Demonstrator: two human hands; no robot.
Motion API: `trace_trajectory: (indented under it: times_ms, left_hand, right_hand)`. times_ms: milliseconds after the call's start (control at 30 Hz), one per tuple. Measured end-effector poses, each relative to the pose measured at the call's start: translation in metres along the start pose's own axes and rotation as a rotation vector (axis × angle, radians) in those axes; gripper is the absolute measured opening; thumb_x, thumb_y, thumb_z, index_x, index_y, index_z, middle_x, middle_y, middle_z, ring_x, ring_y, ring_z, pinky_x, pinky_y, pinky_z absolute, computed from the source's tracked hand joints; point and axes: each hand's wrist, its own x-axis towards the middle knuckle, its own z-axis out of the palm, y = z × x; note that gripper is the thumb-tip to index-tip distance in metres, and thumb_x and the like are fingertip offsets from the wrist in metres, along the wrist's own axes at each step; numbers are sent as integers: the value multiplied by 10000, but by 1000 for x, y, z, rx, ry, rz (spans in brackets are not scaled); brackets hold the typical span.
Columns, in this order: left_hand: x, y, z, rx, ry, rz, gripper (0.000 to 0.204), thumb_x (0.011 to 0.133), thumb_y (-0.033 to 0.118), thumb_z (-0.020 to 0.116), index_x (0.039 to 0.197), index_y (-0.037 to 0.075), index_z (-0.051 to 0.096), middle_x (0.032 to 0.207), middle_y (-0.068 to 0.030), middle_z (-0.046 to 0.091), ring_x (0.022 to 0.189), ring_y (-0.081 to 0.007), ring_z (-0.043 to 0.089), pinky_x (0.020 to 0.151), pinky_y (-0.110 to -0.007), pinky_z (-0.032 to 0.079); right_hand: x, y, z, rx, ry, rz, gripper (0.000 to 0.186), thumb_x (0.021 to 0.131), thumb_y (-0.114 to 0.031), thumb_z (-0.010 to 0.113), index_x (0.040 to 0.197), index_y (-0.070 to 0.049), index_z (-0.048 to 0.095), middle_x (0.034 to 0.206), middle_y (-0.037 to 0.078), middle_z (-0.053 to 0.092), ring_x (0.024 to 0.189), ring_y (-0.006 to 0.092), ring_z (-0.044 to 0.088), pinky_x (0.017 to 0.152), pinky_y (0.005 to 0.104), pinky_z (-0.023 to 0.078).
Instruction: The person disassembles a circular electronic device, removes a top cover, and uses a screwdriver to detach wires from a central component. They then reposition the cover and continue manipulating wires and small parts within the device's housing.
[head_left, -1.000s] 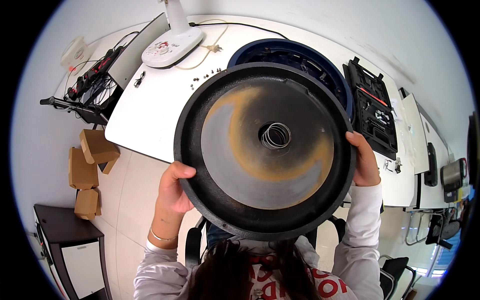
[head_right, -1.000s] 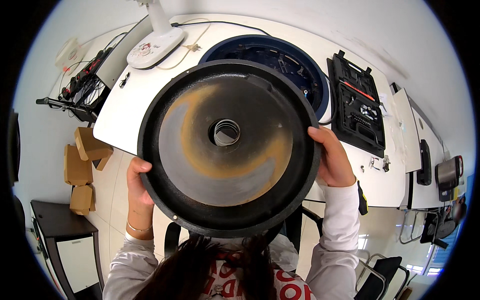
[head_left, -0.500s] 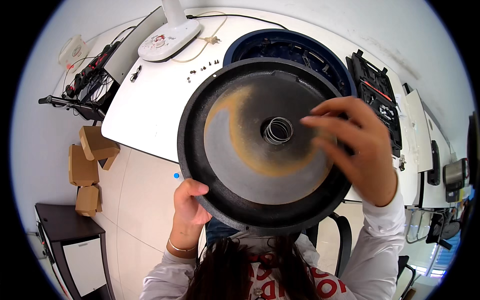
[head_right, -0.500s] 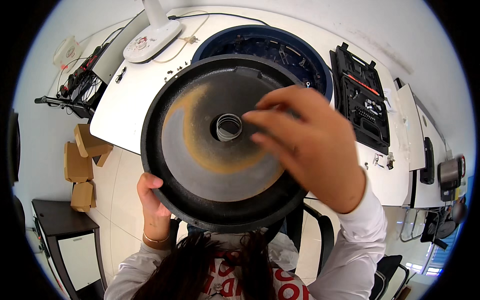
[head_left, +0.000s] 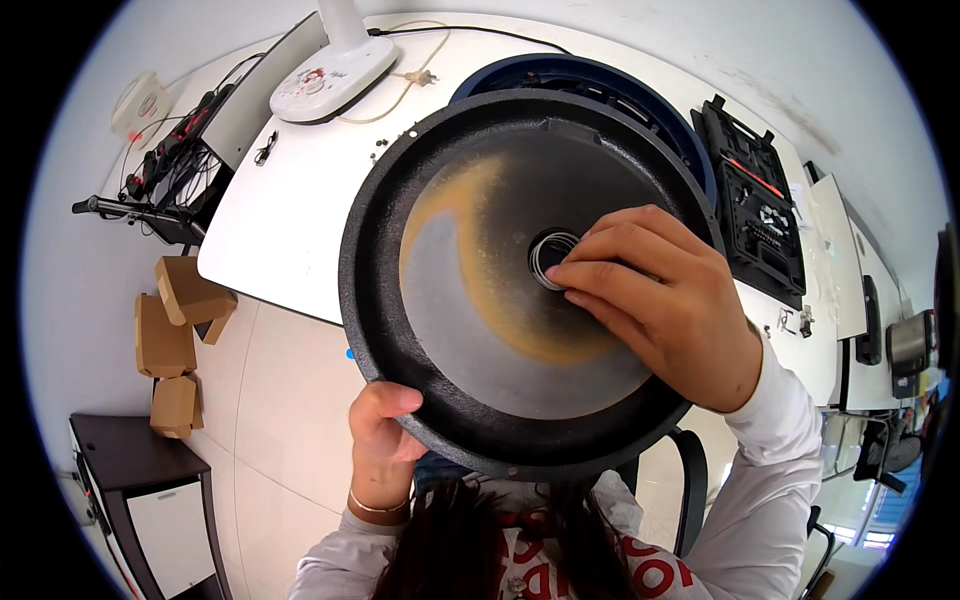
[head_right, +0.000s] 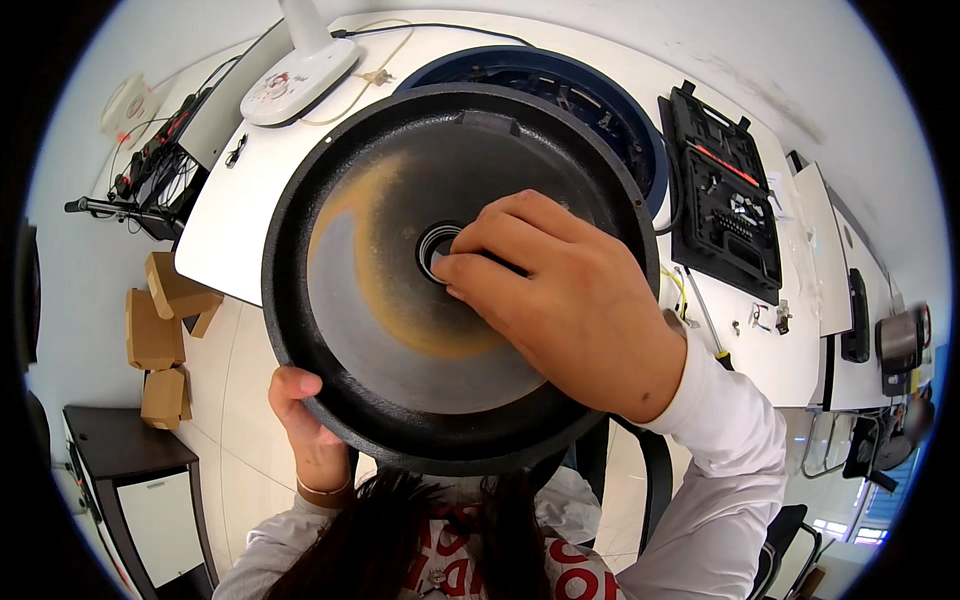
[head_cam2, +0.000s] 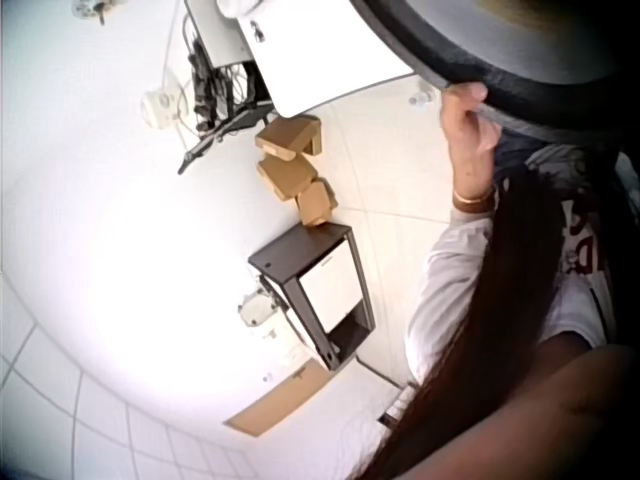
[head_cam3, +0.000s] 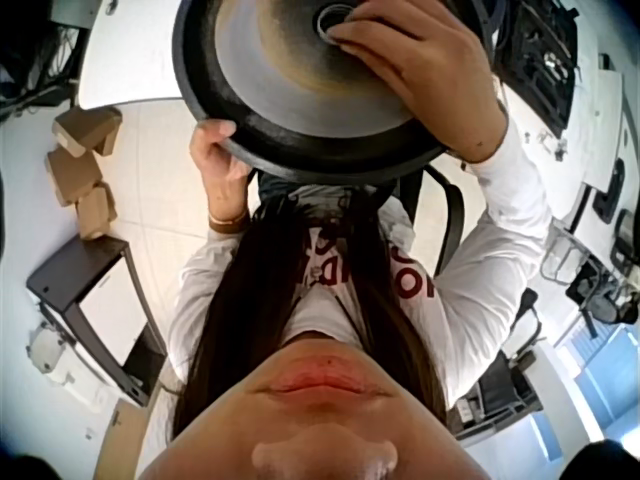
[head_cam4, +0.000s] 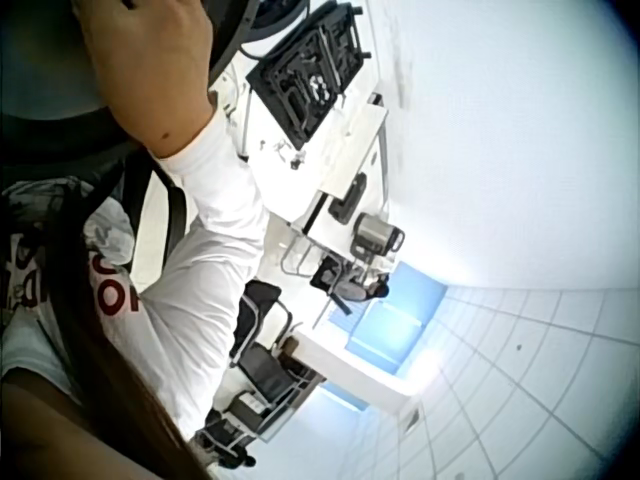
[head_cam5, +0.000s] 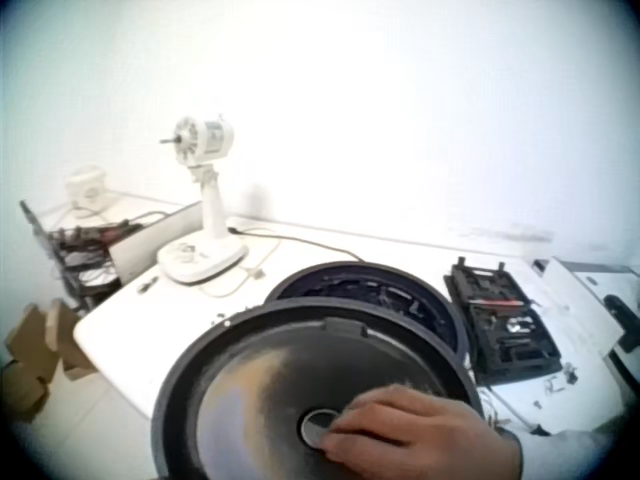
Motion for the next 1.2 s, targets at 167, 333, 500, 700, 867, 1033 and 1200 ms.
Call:
trace_trajectory:
  times_ms: [167, 333, 500, 700, 867, 1033, 1200]
  left_hand:
    - [2, -1, -3, 9, -48, 18, 633, 657, 14, 430, 1279, -92, 374, 1255, -237, 491, 1131, -345, 516, 958, -432, 441]
    - [3, 2, -8, -17, -94, 7, 639, 655, 54, 427, 1278, -80, 385, 1251, -230, 496, 1110, -345, 528, 950, -420, 450]
    - [6, -2, 2, 7, 51, 20, 671, 642, 152, 443, 1285, -32, 383, 1233, -189, 507, 1054, -297, 547, 916, -415, 470]
    - [11, -7, 8, 22, 176, 181, 590, 670, 123, 487, 1245, 1, 438, 1278, -154, 482, 1146, -320, 469, 997, -457, 382]
    - [16, 1, 3, 34, 133, 169, 558, 691, 111, 481, 1236, -1, 443, 1273, -161, 481, 1131, -318, 480, 966, -470, 426]
    - [12, 5, 4, 17, 118, 234, 558, 690, 100, 479, 1238, -1, 444, 1278, -147, 482, 1126, -292, 490, 959, -451, 438]
    - [20, -22, 22, 484, 643, 554, 564, 679, 176, 495, 1216, 7, 460, 1194, -134, 528, 1068, -264, 520, 913, -381, 468]
  right_hand:
    - [0, 0, -3, -7, 4, -1, 245, 706, -75, 666, 947, -75, 623, 926, 44, 590, 867, 218, 586, 705, 312, 497]
    - [-3, 5, -30, 128, 15, 55, 469, 636, -29, 715, 1091, -77, 612, 1117, 116, 593, 966, 273, 604, 802, 340, 503]
    - [-46, 26, -100, 92, 288, 402, 329, 871, -136, 499, 1159, 14, 553, 1123, 140, 598, 943, 189, 589, 899, 323, 420]
    - [-128, 49, -133, -9, -119, 806, 238, 847, -141, 604, 1063, -39, 618, 915, 94, 637, 821, 167, 608, 753, 286, 477]
    - [-176, 43, -79, -166, -306, 938, 415, 785, -263, 676, 1118, -37, 576, 1050, 128, 610, 909, 270, 606, 783, 335, 483]
    - [-188, 42, -23, -200, -139, 1028, 451, 739, -270, 713, 1086, -20, 570, 1034, 131, 601, 908, 280, 601, 780, 331, 481]
    - [-195, 41, -18, -168, 18, 1047, 361, 710, -99, 704, 1032, -9, 568, 989, 128, 598, 871, 279, 607, 733, 319, 499]
